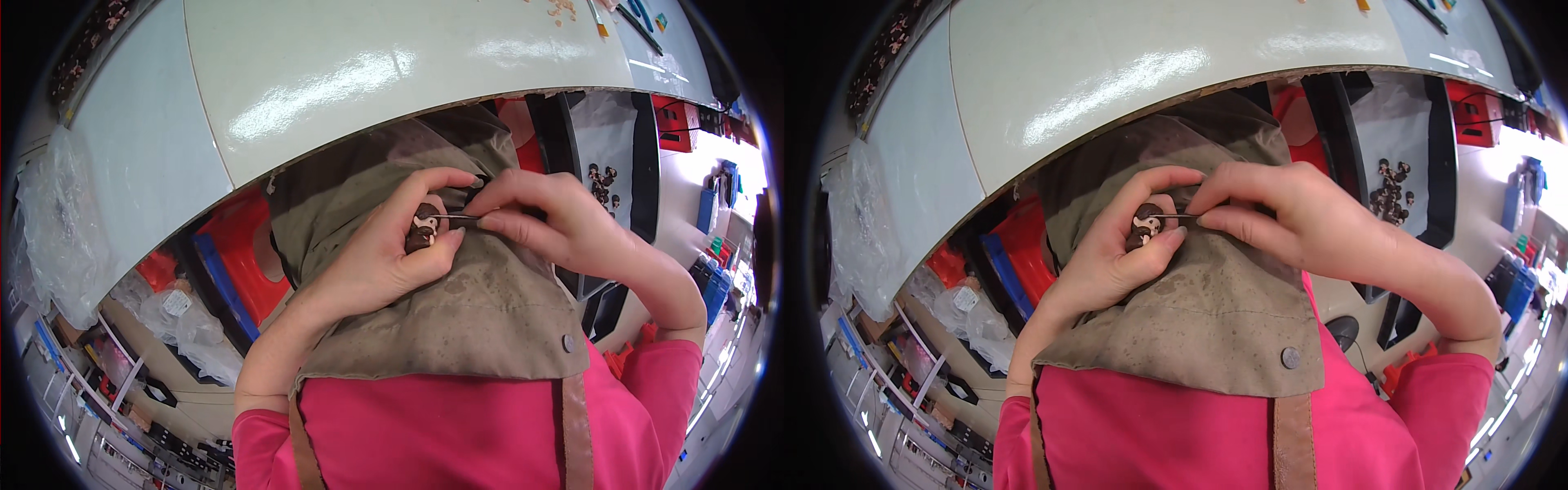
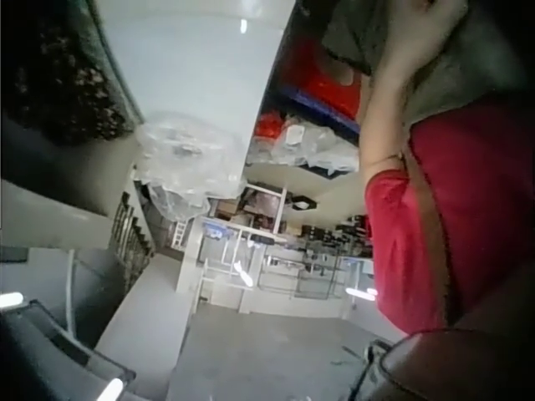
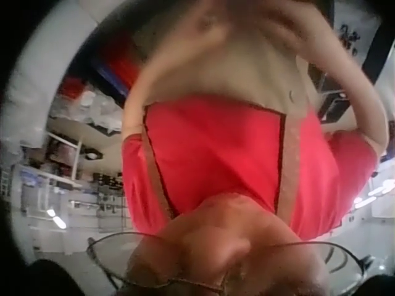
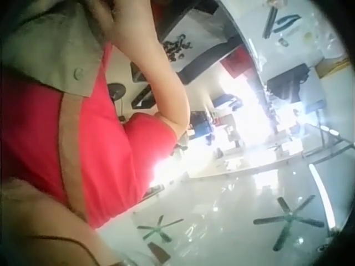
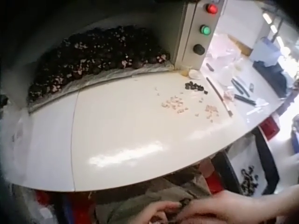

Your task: Assembling small figurines by applying glue and attaching tiny components at a factory workbench.

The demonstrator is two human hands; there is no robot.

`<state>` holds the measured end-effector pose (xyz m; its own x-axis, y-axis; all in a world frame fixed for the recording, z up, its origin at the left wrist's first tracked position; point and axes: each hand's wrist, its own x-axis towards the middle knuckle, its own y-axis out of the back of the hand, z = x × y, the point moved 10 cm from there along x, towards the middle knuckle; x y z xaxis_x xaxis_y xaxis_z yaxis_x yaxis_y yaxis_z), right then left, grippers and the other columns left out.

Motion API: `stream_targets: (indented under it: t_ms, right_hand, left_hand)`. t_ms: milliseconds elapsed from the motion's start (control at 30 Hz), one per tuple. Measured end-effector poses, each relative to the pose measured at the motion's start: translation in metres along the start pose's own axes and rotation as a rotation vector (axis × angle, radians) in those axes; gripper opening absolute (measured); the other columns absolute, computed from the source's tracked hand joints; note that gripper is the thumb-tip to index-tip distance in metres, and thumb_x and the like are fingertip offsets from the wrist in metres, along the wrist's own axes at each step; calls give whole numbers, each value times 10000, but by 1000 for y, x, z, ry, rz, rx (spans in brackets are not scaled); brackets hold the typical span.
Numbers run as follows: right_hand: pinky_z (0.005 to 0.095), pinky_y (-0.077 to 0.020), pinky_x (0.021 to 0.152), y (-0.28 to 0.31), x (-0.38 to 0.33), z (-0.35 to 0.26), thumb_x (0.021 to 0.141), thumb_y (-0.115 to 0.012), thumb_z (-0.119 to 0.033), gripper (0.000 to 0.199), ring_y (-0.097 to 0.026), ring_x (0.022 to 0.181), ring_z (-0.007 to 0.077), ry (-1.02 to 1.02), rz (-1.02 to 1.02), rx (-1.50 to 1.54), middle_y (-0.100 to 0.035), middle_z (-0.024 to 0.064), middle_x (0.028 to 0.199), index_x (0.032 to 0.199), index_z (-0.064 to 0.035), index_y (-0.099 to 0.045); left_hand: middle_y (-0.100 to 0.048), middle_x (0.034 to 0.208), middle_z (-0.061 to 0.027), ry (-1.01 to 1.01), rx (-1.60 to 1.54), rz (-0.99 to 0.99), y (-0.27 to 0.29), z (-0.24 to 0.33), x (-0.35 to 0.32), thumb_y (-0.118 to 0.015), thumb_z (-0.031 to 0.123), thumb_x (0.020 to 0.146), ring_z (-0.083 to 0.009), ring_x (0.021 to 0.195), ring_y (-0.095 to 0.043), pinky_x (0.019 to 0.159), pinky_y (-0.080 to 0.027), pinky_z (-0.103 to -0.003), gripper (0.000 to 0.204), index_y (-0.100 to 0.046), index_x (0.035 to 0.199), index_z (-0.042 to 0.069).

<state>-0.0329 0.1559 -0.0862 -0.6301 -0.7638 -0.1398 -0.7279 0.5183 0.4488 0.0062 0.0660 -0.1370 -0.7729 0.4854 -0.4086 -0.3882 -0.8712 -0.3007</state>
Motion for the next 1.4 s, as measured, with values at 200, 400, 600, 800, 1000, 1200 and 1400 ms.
stream_targets:
  t_ms: [200, 400, 600, 800, 1000, 1200, 1400]
  right_hand:
    - [317, -435, 448, -5, -2, -48, 694, -641, -81, 369, -523, 533, 207, 254, -72, -748, -423, 42, 635, 1062, -80, -615]
    - [295, -456, 526, -5, -1, -25, 822, -610, -48, 278, -574, 598, 219, 33, -89, -336, -563, 73, 752, 1098, -58, -581]
    - [220, -402, 566, -16, -6, 18, 966, -539, -157, 148, -501, 627, 71, -420, -115, 351, -546, -9, 731, 1067, -50, -558]
    - [187, -322, 476, -30, -20, 28, 975, -538, -228, 182, -385, 572, 22, -787, -222, 700, -431, -57, 661, 1060, -67, -541]
    - [202, -354, 466, -27, -20, 27, 972, -538, -224, 180, -431, 547, 56, -800, -260, 662, -448, -27, 639, 1067, -72, -549]
    - [283, -444, 440, -3, -1, -48, 771, -626, -95, 304, -548, 566, 179, 167, -201, -631, -471, 56, 704, 1069, -78, -570]
    - [300, -467, 503, -8, 2, -32, 799, -620, -72, 259, -571, 612, 180, 81, -265, -457, -546, 44, 794, 1055, -61, -581]
  left_hand:
    - [-460, 830, 46, 7, 8, -4, 1, -3, 0, -549, 41, 862, -19, 733, -419, 642, -338, -175, 461, -451, 1309, 97]
    - [-463, 841, 49, 31, -38, 6, 2, -7, 0, -536, 32, 868, -18, 743, -418, 666, -342, -171, 458, -446, 1313, 96]
    - [-464, 848, 49, 71, -84, 14, 4, -10, -1, -536, 45, 857, -23, 751, -425, 673, -346, -171, 496, -437, 1338, 115]
    - [-467, 880, 45, 84, -86, 14, 3, -10, 0, -557, 74, 830, -28, 780, -436, 704, -361, -173, 537, -438, 1350, 134]
    - [-476, 891, 43, 77, -74, -25, 0, -9, 0, -561, 90, 826, -35, 795, -445, 724, -366, -174, 545, -435, 1354, 136]
    - [-531, 952, 24, 99, -97, -87, -9, -15, -1, -538, 44, 840, -30, 809, -469, 736, -381, -172, 545, -406, 1367, 90]
    - [-534, 982, 15, 85, -81, -94, -9, -18, -2, -540, 42, 854, -36, 831, -478, 756, -390, -183, 539, -394, 1371, 83]
